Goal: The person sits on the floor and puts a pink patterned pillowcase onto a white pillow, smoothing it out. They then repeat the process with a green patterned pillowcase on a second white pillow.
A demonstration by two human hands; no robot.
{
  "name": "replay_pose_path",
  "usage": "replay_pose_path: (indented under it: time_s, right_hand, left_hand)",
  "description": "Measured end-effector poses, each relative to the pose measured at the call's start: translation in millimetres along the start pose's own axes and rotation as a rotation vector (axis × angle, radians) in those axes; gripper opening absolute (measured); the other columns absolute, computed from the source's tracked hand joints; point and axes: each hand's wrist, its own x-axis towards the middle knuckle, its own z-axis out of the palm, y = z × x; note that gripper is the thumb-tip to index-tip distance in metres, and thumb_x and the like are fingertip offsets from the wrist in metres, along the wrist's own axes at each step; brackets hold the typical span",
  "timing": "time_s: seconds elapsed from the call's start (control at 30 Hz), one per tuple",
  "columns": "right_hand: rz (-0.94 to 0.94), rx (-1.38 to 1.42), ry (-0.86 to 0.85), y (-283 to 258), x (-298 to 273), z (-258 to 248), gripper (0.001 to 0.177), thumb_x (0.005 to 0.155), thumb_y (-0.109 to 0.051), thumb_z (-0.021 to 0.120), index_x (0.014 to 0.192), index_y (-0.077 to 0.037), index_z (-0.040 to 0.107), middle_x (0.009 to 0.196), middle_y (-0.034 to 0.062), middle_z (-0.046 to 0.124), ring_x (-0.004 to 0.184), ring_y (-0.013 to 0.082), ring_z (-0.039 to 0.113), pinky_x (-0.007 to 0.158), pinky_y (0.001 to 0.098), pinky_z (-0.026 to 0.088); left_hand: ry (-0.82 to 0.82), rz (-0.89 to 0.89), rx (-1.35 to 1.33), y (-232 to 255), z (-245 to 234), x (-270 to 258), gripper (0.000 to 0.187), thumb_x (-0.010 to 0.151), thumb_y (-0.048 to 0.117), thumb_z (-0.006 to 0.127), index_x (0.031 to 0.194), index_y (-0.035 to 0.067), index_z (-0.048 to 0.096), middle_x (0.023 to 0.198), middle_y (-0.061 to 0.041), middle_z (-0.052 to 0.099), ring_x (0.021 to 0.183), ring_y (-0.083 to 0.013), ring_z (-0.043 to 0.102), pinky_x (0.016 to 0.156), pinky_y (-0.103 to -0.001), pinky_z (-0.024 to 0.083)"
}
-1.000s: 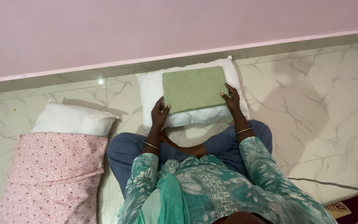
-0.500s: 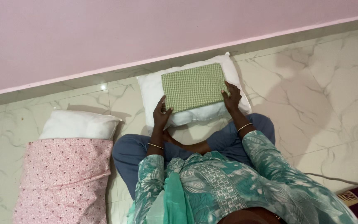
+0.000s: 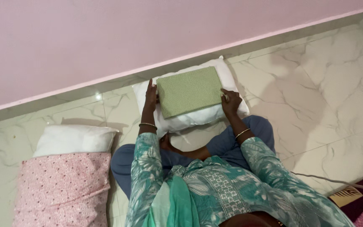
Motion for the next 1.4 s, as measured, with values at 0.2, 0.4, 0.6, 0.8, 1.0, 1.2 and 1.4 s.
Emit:
replay_pose_path:
  time_s: [0.2, 0.4, 0.6, 0.8, 1.0, 1.2, 1.4]
  right_hand:
    - [-0.030, -0.025, 0.072, -1.7, 1.1, -2.3, 0.026, 0.084, 0.003, 0.076, 0.103, -0.015, 0.078, 0.098, 0.0045, 0.073, 0.091, 0.0268, 0.064, 0.079, 0.0414, 0.049]
    - [0.283, 0.156, -0.087, 5.0, -4.3, 14.2, 0.024, 0.089, 0.001, 0.072, 0.107, -0.014, 0.077, 0.095, 0.0067, 0.070, 0.085, 0.0220, 0.068, 0.074, 0.0345, 0.055]
    - [0.261, 0.051, -0.190, 11.0, -7.1, 17.6, 0.022, 0.091, -0.002, 0.071, 0.107, -0.017, 0.075, 0.094, 0.0056, 0.071, 0.085, 0.0221, 0.069, 0.074, 0.0354, 0.055]
    - [0.256, -0.032, -0.219, 2.7, -3.8, 13.2, 0.029, 0.088, -0.010, 0.069, 0.115, -0.020, 0.071, 0.108, 0.0069, 0.067, 0.103, 0.0273, 0.064, 0.087, 0.0460, 0.051]
    - [-0.138, -0.071, -0.336, -46.4, 11.4, 31.1, 0.056, 0.095, -0.023, 0.062, 0.149, -0.011, 0.051, 0.159, 0.0138, 0.044, 0.151, 0.0365, 0.034, 0.123, 0.0676, 0.015]
    - [-0.292, -0.249, -0.696, -64.7, 12.3, 88.9, 0.075, 0.103, -0.056, 0.046, 0.164, -0.018, 0.025, 0.171, 0.0157, 0.020, 0.158, 0.0358, 0.014, 0.119, 0.0726, 0.004]
    - [-0.288, -0.275, -0.841, -56.1, 20.7, 100.9, 0.081, 0.097, -0.061, 0.050, 0.162, -0.019, 0.025, 0.168, 0.0174, 0.019, 0.154, 0.0363, 0.014, 0.114, 0.0720, 0.004]
  left_hand:
    - [-0.011, 0.039, 0.164, 3.9, 6.0, 32.6, 0.054, 0.105, 0.043, 0.055, 0.154, 0.021, 0.053, 0.116, -0.007, 0.067, 0.092, -0.0158, 0.056, 0.084, -0.034, 0.053]
    - [-0.197, -0.008, 0.187, 13.2, -7.7, 33.1, 0.044, 0.100, 0.048, 0.067, 0.122, 0.009, 0.067, 0.093, -0.001, 0.062, 0.078, -0.0137, 0.055, 0.069, -0.032, 0.051]
    - [-0.070, 0.088, 0.553, 22.0, -18.0, 57.2, 0.041, 0.083, 0.035, 0.087, 0.102, 0.003, 0.070, 0.086, -0.008, 0.070, 0.073, -0.0185, 0.070, 0.066, -0.036, 0.060]
    - [0.360, 0.412, 0.893, 7.0, 27.0, 21.8, 0.057, 0.080, 0.018, 0.080, 0.132, 0.006, 0.058, 0.131, -0.018, 0.063, 0.121, -0.0358, 0.060, 0.100, -0.048, 0.051]
    - [0.222, 0.766, 1.226, -31.1, 86.5, -65.6, 0.074, 0.101, 0.044, 0.054, 0.163, 0.010, 0.031, 0.172, -0.018, 0.021, 0.158, -0.0421, 0.012, 0.124, -0.063, 0.007]
    - [0.181, 0.611, 1.265, -65.3, 73.7, -64.4, 0.075, 0.103, 0.058, 0.045, 0.166, 0.024, 0.023, 0.174, -0.012, 0.010, 0.159, -0.0417, 0.003, 0.123, -0.068, 0.000]
    - [0.116, 0.588, 1.319, -86.7, 69.7, -57.7, 0.082, 0.100, 0.067, 0.044, 0.166, 0.023, 0.022, 0.174, -0.012, 0.007, 0.159, -0.0413, 0.000, 0.121, -0.069, 0.000]
